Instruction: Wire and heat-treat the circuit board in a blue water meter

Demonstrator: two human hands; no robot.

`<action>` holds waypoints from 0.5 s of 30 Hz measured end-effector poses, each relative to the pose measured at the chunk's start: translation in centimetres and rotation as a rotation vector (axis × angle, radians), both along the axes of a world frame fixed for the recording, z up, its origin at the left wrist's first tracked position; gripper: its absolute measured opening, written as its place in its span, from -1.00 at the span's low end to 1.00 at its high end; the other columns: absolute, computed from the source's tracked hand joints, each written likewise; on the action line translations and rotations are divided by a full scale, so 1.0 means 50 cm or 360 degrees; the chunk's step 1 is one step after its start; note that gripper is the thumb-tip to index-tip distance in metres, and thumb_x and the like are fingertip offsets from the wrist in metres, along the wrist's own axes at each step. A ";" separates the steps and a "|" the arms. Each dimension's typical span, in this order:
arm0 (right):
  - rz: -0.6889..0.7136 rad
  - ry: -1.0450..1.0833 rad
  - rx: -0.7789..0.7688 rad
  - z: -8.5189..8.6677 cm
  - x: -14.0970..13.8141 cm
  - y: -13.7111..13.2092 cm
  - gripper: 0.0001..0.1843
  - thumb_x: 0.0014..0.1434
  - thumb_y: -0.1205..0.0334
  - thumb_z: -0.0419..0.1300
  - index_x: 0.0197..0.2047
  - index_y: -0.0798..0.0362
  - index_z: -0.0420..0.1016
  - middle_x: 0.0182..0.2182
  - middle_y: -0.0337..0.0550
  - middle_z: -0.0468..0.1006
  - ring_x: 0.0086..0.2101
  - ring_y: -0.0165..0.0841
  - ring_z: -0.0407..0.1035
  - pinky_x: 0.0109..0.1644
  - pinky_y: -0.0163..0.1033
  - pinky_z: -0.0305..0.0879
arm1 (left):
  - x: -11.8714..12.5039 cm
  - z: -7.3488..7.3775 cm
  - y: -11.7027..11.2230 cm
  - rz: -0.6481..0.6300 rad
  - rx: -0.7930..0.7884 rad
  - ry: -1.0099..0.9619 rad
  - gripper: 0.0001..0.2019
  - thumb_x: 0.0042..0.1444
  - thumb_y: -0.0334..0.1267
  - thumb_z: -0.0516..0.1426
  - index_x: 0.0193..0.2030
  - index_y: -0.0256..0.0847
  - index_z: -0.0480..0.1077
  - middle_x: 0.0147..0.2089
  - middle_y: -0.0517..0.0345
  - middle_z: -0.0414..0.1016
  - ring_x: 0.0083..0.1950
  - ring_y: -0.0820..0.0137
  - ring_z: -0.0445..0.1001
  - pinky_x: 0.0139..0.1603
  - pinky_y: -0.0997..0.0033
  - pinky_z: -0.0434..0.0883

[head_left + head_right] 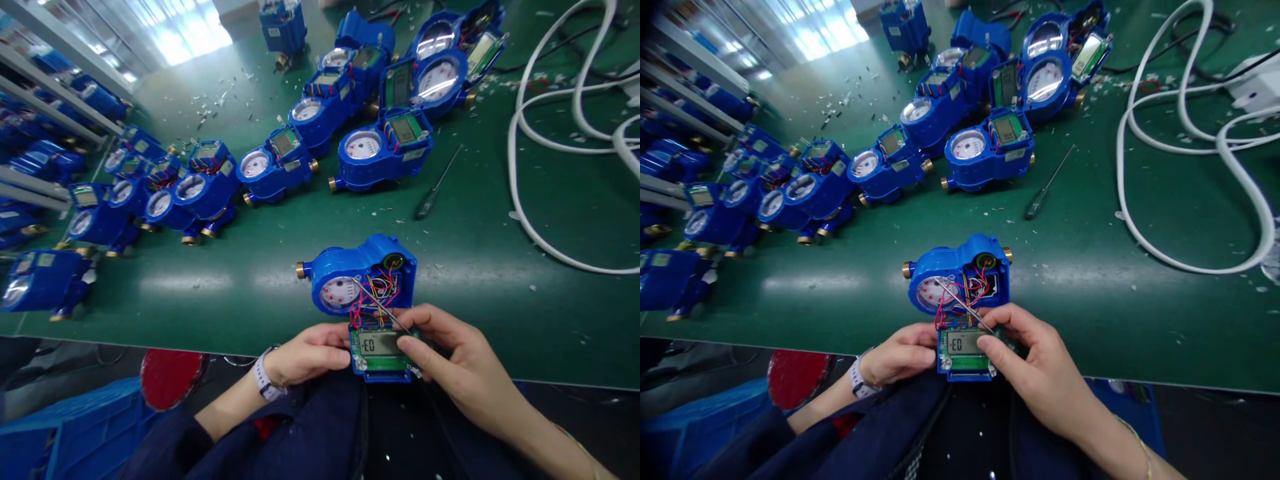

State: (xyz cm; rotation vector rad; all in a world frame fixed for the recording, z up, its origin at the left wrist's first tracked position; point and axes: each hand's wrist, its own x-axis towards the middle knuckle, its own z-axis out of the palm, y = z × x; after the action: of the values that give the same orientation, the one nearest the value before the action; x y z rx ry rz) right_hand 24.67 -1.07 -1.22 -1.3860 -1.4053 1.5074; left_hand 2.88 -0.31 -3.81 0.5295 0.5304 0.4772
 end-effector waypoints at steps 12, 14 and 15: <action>0.0147 0.0056 0.0129 -0.019 0.022 0.011 -0.87 0.23 0.15 0.18 -0.26 0.01 0.48 -0.31 -0.20 0.57 -0.25 -0.32 0.48 -0.23 -0.34 0.41 | 0.025 -0.050 0.043 -0.0425 0.0130 -0.0078 -0.21 -0.18 0.06 0.36 0.16 -0.35 0.36 0.12 -0.20 0.48 0.17 0.02 0.42 0.19 0.08 0.30; 0.0171 0.0009 0.0164 -0.019 0.033 0.011 -0.87 0.24 0.15 0.18 -0.23 -0.01 0.50 -0.15 -0.14 0.58 -0.09 -0.24 0.46 -0.06 -0.23 0.42 | 0.035 -0.053 0.051 -0.0462 0.0103 -0.0073 -0.16 -0.24 0.08 0.37 0.17 -0.36 0.35 0.13 -0.21 0.47 0.18 0.00 0.41 0.20 0.07 0.29; 0.0160 -0.0012 0.0183 -0.016 0.040 0.010 -0.87 0.24 0.15 0.18 -0.22 -0.01 0.50 -0.06 -0.11 0.55 -0.04 -0.22 0.44 0.02 -0.17 0.40 | 0.040 -0.053 0.054 -0.0476 0.0079 -0.0075 -0.14 -0.26 0.07 0.37 0.18 -0.35 0.34 0.14 -0.21 0.46 0.19 -0.01 0.40 0.20 0.08 0.29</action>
State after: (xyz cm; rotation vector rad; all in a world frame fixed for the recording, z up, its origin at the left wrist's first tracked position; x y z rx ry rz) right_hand 26.67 -0.56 -2.04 -1.2693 -1.5613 1.4608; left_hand 4.86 2.41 -6.48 0.6318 0.3864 0.2173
